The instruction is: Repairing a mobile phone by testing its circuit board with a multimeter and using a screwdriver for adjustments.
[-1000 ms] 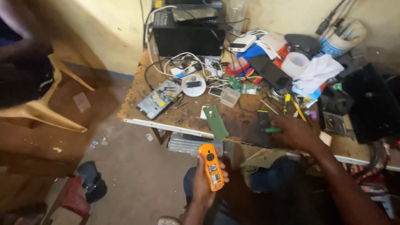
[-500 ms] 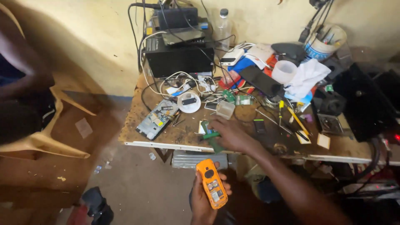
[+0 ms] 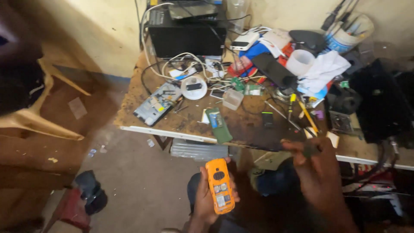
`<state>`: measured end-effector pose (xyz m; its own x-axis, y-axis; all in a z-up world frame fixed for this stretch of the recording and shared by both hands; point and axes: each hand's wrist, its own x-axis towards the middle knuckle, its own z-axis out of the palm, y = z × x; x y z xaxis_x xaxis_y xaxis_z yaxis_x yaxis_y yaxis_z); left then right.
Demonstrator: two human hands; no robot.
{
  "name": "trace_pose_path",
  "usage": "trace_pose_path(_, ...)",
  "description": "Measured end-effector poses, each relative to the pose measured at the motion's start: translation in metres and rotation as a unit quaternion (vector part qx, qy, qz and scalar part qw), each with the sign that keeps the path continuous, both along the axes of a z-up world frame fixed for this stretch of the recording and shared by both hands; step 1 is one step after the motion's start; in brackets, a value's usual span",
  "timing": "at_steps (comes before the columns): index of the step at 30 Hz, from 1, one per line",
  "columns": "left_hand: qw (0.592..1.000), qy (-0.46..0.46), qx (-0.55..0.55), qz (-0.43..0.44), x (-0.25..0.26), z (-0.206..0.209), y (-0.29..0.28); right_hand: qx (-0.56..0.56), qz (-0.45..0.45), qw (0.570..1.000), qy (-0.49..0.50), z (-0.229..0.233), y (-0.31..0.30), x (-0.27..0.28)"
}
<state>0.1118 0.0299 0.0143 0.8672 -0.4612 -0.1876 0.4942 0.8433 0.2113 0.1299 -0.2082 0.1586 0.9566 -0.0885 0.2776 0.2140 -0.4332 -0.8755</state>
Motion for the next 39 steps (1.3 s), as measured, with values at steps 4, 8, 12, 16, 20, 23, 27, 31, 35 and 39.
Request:
trace_pose_path(4,0.999,0.045,0.011,-0.029,-0.017,-0.017,-0.021,-0.175,-0.091,0.980,0.006,0.002,0.001,-0.045)
trace_pose_path(8,0.999,-0.037,0.021,0.010,-0.027,0.000,-0.033,-0.056,-0.079,0.995,0.039,-0.015,0.047,-0.067)
trace_pose_path(12,0.998,-0.043,0.025,0.029,-0.028,0.016,-0.036,0.037,-0.078,0.995,-0.049,-0.042,0.069,-0.075)
trace_pose_path(16,0.995,-0.064,0.069,0.024,-0.024,0.011,-0.034,0.004,-0.097,0.995,-0.005,-0.057,0.066,-0.073)
trace_pose_path(20,0.994,-0.042,0.097,0.023,-0.021,0.016,-0.035,-0.089,-0.030,0.992,-0.083,-0.053,0.066,-0.064)
trace_pose_path(23,0.993,-0.033,0.108,0.020,-0.025,0.005,-0.033,-0.072,-0.015,0.995,-0.066,-0.054,0.064,-0.066)
trace_pose_path(27,0.995,-0.032,0.090,0.032,-0.024,-0.005,-0.039,-0.104,-0.045,0.990,-0.082,-0.053,0.062,-0.064)
trace_pose_path(31,0.984,-0.036,0.169,0.038,-0.023,0.006,-0.036,-0.117,-0.063,0.985,-0.111,-0.053,0.067,-0.065)
trace_pose_path(35,0.984,-0.061,0.161,0.037,-0.022,0.007,-0.034,-0.100,-0.038,0.987,-0.118,-0.052,0.067,-0.061)
trace_pose_path(39,0.985,-0.023,0.170,0.009,-0.021,-0.003,-0.033,-0.231,-0.083,0.966,-0.080,-0.081,0.045,-0.057)
